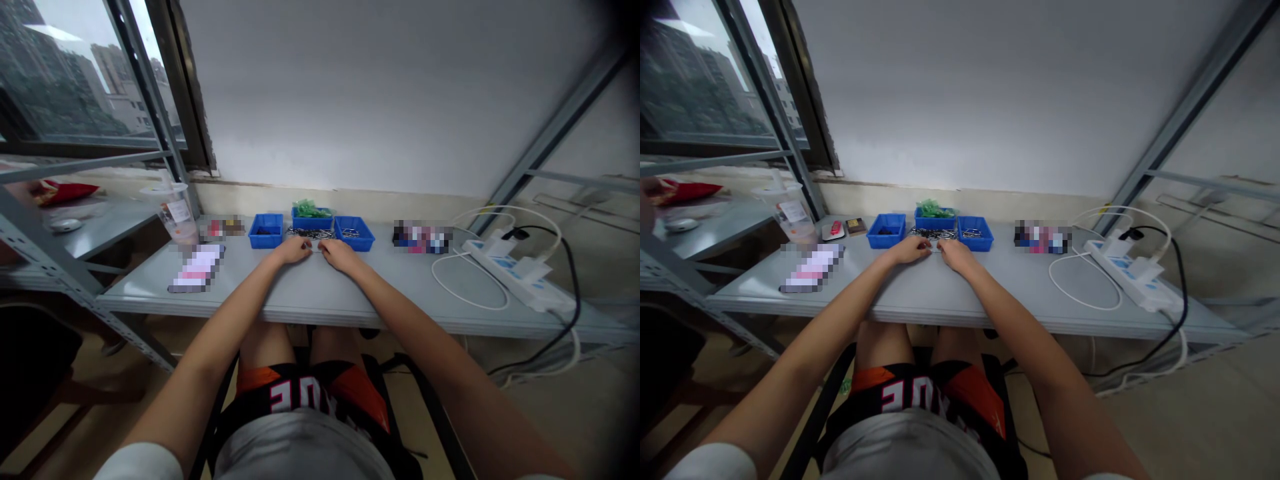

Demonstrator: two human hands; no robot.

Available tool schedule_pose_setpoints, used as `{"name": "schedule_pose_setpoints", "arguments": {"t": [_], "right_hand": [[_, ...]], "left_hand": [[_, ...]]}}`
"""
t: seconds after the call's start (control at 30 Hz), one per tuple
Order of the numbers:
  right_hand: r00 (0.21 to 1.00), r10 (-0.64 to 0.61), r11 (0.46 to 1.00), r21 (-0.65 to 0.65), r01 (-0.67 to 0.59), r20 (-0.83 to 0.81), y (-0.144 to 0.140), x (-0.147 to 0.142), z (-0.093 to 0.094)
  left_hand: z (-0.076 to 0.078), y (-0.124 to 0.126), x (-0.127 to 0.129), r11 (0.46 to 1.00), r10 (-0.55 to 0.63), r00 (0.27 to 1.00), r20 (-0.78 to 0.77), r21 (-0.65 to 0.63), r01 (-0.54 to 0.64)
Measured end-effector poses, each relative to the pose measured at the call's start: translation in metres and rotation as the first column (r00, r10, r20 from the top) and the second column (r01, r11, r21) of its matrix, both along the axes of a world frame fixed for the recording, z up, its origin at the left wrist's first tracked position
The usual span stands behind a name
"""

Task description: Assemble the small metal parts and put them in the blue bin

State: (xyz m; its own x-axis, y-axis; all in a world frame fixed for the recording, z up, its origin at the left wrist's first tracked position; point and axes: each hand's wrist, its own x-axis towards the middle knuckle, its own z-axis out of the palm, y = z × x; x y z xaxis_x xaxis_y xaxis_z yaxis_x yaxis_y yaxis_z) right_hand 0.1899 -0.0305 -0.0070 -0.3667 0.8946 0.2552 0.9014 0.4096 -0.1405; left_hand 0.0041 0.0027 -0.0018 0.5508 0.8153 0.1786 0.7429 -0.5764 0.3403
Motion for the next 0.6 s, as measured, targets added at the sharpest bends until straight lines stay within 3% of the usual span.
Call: {"name": "schedule_pose_setpoints", "arguments": {"t": [0.3,0.6], "right_hand": [[0.979,0.176,0.983,0.074,-0.169,-0.104,0.008,0.002,-0.01],[0.995,0.066,0.997,0.044,-0.062,-0.071,0.001,0.006,0.006]], "left_hand": [[0.001,0.0,0.0,0.998,-0.063,0.997,0.035,-0.008,0.063],[0.006,-0.004,0.0,0.998,-0.034,0.987,0.155,0.064,0.024]]}}
